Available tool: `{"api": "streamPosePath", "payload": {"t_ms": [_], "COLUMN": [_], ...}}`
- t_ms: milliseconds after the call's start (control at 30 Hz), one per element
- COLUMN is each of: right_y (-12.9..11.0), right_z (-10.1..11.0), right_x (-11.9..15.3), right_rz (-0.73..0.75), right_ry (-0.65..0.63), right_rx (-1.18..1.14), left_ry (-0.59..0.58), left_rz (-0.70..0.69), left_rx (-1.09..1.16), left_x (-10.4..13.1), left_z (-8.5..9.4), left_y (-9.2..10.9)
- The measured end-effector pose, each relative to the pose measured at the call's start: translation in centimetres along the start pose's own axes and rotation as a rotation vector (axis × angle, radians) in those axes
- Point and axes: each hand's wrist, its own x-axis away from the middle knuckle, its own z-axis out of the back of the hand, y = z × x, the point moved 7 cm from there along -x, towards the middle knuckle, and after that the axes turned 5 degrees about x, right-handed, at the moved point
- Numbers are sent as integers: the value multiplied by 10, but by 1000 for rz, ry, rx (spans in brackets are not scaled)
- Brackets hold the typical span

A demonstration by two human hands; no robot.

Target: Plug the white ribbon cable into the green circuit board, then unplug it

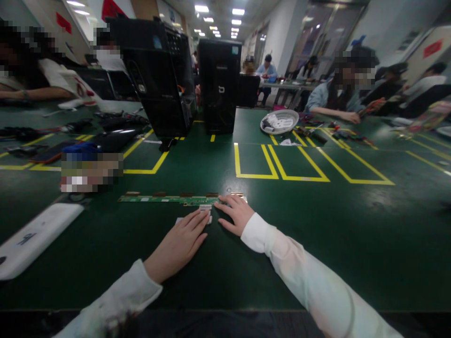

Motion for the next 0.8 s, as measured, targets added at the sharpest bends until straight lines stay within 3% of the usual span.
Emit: {"api": "streamPosePath", "payload": {"t_ms": [800], "right_y": [1], "right_z": [-1], "right_x": [1], "right_rz": [10], "right_ry": [0], "right_rx": [-14], "left_ry": [1], "left_rz": [13], "left_rx": [103], "left_x": [-5], "left_z": [4], "left_y": [-9]}}
